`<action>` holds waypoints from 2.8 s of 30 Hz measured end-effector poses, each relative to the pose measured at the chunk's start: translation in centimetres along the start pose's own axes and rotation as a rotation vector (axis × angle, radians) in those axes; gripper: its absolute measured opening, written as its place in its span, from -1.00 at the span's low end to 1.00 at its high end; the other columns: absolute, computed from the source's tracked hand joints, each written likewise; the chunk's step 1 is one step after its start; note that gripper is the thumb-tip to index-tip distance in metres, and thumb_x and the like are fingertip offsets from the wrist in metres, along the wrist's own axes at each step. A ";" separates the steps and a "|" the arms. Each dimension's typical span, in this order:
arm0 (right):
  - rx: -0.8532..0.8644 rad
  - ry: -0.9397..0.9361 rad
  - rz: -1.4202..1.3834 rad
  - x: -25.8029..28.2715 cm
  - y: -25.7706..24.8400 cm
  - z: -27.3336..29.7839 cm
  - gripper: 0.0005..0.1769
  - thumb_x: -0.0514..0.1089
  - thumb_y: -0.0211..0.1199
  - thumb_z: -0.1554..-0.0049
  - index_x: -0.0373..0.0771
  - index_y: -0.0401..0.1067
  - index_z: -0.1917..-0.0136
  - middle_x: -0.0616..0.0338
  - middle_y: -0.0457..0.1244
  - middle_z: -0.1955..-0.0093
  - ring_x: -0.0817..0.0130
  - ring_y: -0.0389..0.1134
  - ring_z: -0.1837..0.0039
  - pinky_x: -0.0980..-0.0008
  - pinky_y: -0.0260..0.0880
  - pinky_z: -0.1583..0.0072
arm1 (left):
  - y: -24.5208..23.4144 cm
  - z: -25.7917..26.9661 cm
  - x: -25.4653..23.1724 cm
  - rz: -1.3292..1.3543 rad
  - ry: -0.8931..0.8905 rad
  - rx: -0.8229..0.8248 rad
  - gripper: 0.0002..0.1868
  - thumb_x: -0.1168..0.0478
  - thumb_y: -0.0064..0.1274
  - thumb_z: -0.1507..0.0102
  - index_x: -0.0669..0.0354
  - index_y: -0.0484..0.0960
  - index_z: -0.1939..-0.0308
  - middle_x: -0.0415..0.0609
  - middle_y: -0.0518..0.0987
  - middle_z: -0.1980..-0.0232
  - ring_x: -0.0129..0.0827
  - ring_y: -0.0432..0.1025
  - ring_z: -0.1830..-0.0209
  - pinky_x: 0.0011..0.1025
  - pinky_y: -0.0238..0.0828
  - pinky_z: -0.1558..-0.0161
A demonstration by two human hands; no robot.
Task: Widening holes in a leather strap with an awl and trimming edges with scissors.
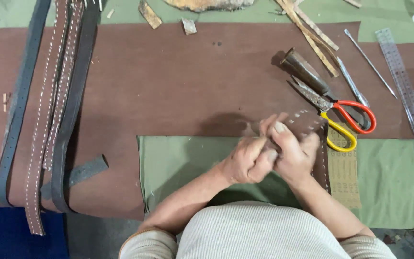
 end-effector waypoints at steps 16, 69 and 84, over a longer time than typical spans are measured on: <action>-0.042 -0.003 0.129 -0.5 -0.7 -0.6 -0.70 -0.24 0.21 -0.22 -0.26 0.42 0.37 0.22 0.08 0.53 0.58 -0.02 0.45 0.48 0.02 0.37 | -0.8 -1.5 -0.3 -0.128 -0.083 -0.063 -0.80 0.27 -0.13 -0.36 0.32 0.49 0.31 0.17 0.45 0.57 0.07 0.36 0.64 -0.15 0.31 0.57; 0.391 -0.241 0.737 -0.5 -5.8 1.7 -0.58 -0.16 0.47 -0.08 -0.32 0.55 -0.19 0.02 0.31 0.15 0.03 0.44 0.08 0.14 0.45 0.01 | -7.3 -2.3 -5.0 -0.204 -0.562 -0.057 -0.14 0.04 0.45 -0.08 0.07 0.38 -0.39 0.17 0.64 0.01 -0.03 0.61 0.04 -0.09 0.56 0.06; 0.603 0.630 0.326 -0.8 -8.5 2.8 -0.66 -0.16 0.08 -0.27 -0.48 0.55 -0.05 -0.10 0.37 0.47 0.39 0.33 0.54 0.44 0.35 0.55 | -9.3 -2.0 -2.0 -0.237 -1.093 0.395 -0.73 -0.02 0.00 -0.37 -0.01 0.73 0.15 -0.06 0.66 0.40 -0.33 0.47 0.33 -0.34 0.46 0.19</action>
Point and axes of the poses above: each hand's wrist, its own z-axis away from the middle knuckle, its own y-axis out of the palm, x = y × z, the point moved 3 cm from there along -z, towards the middle knuckle
